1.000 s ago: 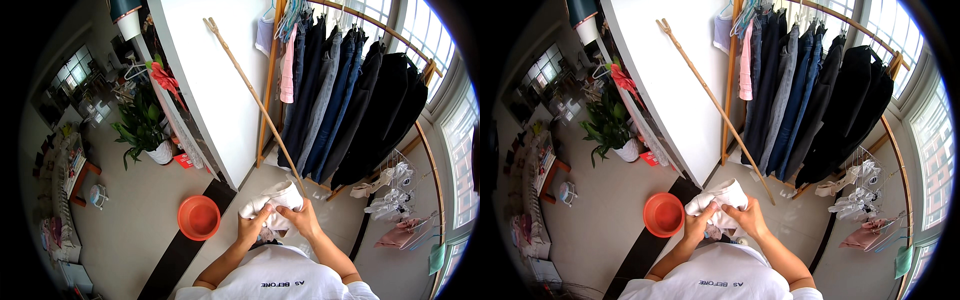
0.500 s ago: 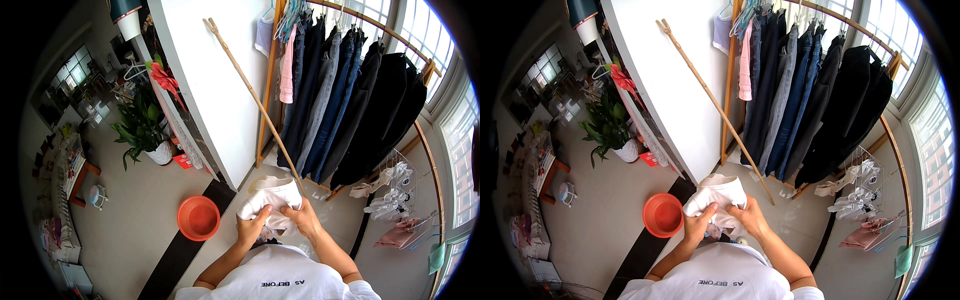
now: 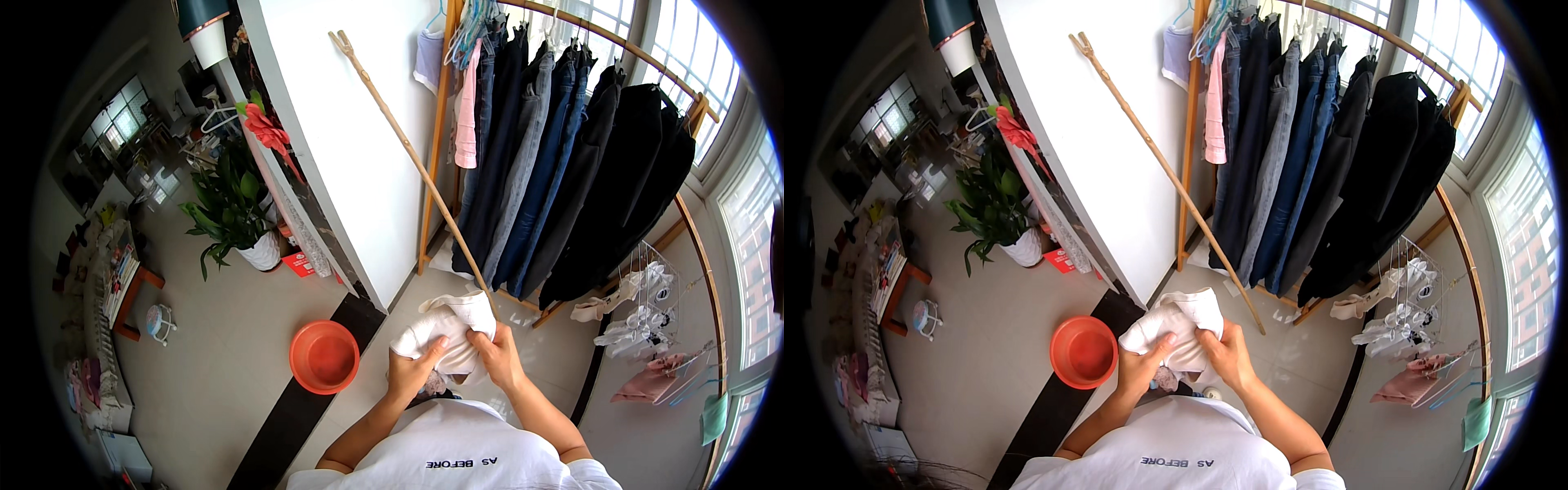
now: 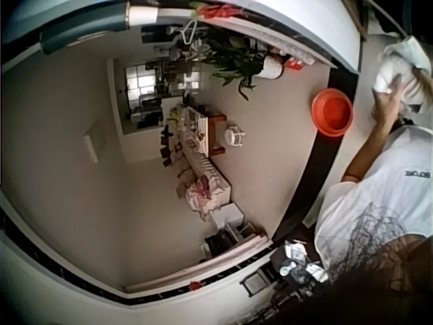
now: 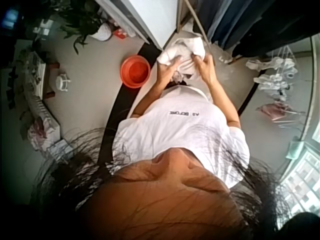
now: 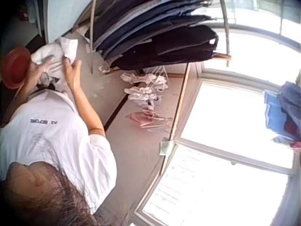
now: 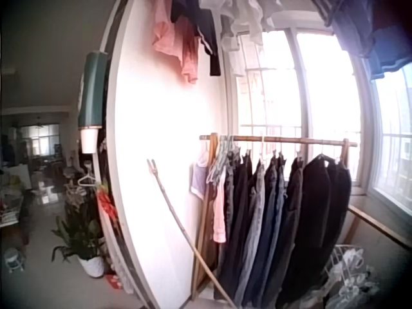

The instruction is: The person takes wet clothes from a basin, places them on hangers, and hangs them on a drying rack near a window. The person handles a towel, pants, and a bra, using a long stick to reach the upper rack.

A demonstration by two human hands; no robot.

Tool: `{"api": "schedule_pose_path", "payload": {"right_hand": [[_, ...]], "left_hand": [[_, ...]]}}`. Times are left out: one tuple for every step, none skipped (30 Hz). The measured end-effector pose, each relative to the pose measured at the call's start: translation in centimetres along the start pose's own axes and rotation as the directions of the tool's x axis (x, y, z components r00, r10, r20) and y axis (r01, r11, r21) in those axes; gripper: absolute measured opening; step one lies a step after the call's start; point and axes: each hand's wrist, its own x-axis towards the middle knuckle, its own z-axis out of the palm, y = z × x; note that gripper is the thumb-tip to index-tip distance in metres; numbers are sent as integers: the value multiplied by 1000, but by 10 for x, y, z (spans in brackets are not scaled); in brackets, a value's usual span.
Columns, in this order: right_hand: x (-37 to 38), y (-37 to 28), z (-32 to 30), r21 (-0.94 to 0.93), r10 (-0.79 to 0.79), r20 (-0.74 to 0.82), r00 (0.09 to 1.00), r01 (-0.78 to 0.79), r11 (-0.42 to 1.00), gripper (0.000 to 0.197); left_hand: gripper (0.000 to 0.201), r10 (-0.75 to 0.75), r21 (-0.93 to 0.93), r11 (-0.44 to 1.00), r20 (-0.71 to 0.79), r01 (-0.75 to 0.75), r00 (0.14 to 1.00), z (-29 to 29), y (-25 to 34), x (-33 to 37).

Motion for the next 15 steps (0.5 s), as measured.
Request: {"api": "schedule_pose_path", "payload": {"right_hand": [[-1, -1, 0, -22, -27, -1, 1000, 27, 999, 18], [-1, -2, 0, -44, -55, -2, 999, 54, 998, 19], [-1, -3, 0, -73, -107, -14, 994, 106, 992, 20], [0, -4, 0, -102, -160, -24, 987, 157, 982, 21], [1, -6, 0, -132, -213, -32, 977, 207, 969, 22], [2, -6, -2, -147, -201, -9, 980, 198, 969, 23], [4, -7, -5, -161, -189, 14, 982, 189, 969, 25], [6, -7, -7, -176, -176, 37, 984, 180, 968, 27], [6, -11, -7, -119, -124, 76, 989, 132, 984, 29], [6, -16, -8, -64, -73, 118, 990, 81, 995, 32], [5, -20, -8, -11, -25, 162, 986, 27, 1000, 34], [6, -20, -10, -61, -1, 225, 974, 15, 998, 35], [6, -21, -14, -112, 27, 287, 958, 5, 994, 36], [6, -21, -17, -161, 57, 347, 936, 0, 987, 37], [7, -16, -18, -197, 89, 337, 937, -22, 980, 25]], "left_hand": [[25, -25, -33, 999, 5, 25, 1000, 0, 2, 0], [25, -49, -67, 997, 10, 50, 999, 0, 5, 1], [25, -74, -100, 992, 17, 75, 997, -1, 7, 1], [25, -83, -72, 994, 59, 88, 995, -3, 6, 2], [25, -93, -43, 994, 100, 98, 991, -7, 5, 3], [25, -103, -14, 994, 141, 106, 985, -10, 4, 3], [27, -100, 1, 995, 153, 101, 983, -13, 5, 4], [28, -97, 17, 995, 165, 95, 981, -15, 6, 6], [30, -94, 33, 995, 177, 89, 980, -17, 7, 7], [29, -71, 25, 997, 155, 68, 985, -18, 9, 8], [28, -48, 16, 999, 133, 46, 990, -19, 12, 8], [27, -25, 8, 1000, 111, 24, 994, -19, 14, 9], [26, 5, 41, 999, 82, -9, 997, -21, 12, 10], [23, 40, 62, 997, 27, -42, 999, -22, 15, 10], [20, 76, 84, 994, -27, -73, 997, -21, 18, 11]]}}
